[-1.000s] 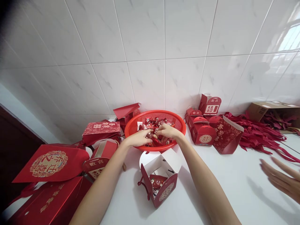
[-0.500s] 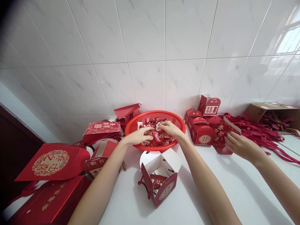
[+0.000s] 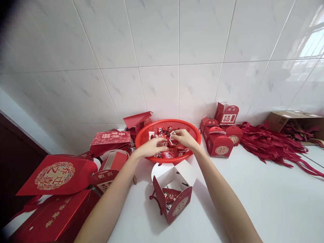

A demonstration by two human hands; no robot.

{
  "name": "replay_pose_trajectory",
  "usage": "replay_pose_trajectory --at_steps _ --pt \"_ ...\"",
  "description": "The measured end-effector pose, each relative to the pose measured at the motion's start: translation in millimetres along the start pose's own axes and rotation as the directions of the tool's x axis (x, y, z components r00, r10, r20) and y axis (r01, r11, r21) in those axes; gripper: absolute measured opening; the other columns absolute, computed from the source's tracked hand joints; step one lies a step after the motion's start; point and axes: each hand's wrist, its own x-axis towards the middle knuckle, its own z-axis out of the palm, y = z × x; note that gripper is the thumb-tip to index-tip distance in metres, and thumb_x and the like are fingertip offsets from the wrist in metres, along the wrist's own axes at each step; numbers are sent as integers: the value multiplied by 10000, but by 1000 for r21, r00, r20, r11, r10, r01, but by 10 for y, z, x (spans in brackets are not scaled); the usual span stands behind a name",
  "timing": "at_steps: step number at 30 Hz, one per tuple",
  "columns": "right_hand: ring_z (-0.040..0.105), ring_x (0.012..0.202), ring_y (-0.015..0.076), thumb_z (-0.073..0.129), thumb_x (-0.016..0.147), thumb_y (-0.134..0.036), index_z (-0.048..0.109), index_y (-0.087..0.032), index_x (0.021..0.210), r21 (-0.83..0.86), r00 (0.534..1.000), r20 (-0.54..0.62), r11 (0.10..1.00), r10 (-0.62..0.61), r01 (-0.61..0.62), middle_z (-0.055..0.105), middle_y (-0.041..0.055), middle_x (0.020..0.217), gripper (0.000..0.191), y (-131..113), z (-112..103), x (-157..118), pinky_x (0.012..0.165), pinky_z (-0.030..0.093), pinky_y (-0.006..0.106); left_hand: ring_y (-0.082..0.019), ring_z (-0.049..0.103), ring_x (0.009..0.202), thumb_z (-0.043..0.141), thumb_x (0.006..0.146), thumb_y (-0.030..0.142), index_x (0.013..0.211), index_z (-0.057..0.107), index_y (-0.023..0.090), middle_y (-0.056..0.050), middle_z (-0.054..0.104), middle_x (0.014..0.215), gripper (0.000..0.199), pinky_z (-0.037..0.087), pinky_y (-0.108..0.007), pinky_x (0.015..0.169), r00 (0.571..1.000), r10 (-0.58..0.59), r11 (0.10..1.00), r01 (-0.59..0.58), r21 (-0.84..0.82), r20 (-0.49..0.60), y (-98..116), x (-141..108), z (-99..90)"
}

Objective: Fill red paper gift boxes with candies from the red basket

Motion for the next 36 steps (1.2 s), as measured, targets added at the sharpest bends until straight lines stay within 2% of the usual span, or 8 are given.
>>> replay_pose_trajectory --at_steps 5,11,15,18,22,28,31,36 --pt "638 737 142 741 809 -429 603 -171 856 -18 985 160 998 -63 67 660 -11 790 297 -346 -160 -277 672 541 265 -174 657 779 560 858 189 1290 615 128 -95 727 1018 440 499 -245 657 999 -9 999 8 -41 -32 -80 63 17" --pt "685 944 220 653 882 -441 672 -175 1161 -301 881 458 912 -118 279 732 65 1019 386 -824 -285 -784 804 530 314 -133 602 670 558 844 196 1243 635 133 -42 683 868 411 460 -219 599 1000 5 997 -5 -78 -7 -109 68 16" --pt "669 860 195 555 947 -440 688 -206 1129 -489 898 421 801 -131 346 724 48 990 325 -908 -302 -998 703 503 277 -155 640 783 608 831 240 1173 660 118 -70 685 957 366 508 -240 702 1000 25 996 -26 -90 -13 -73 23 0" --pt "644 747 201 588 916 -446 683 -210 966 -695 951 309 686 12 217 706 40 850 260 -852 -262 -1112 614 453 282 -183 655 865 636 825 275 1058 694 132 -81 697 1005 279 532 -255 732 998 58 993 -57 -100 9 -45 -3 -13" --pt "651 802 252 715 819 -458 675 -228 1072 -850 959 199 523 203 65 713 66 935 344 -730 -178 -1269 624 425 300 -206 663 967 642 831 265 1033 693 125 -91 716 995 251 546 -289 840 993 111 985 -105 -138 33 53 -68 -62" --pt "675 876 261 675 850 -576 697 -275 1159 -754 914 376 624 154 205 736 57 993 432 -738 -141 -1455 684 445 302 -203 644 1040 725 809 344 1169 692 201 -64 682 1192 389 494 -282 886 883 298 948 -317 -7 363 416 -514 -281" --pt "675 844 248 689 812 -646 695 -298 1200 -696 889 450 658 89 286 733 43 974 521 -743 -106 -1459 688 440 292 -227 613 1087 779 751 377 1192 688 243 -46 668 1202 470 457 -271 886 901 219 930 -309 201 374 549 -776 -364" --pt "628 765 219 682 870 -550 739 -260 1002 -776 881 443 563 165 285 685 42 896 324 -681 66 -1392 621 385 282 -220 621 870 792 658 421 961 663 216 -20 672 963 388 402 -248 629 976 -39 884 -67 463 214 609 -946 -313"
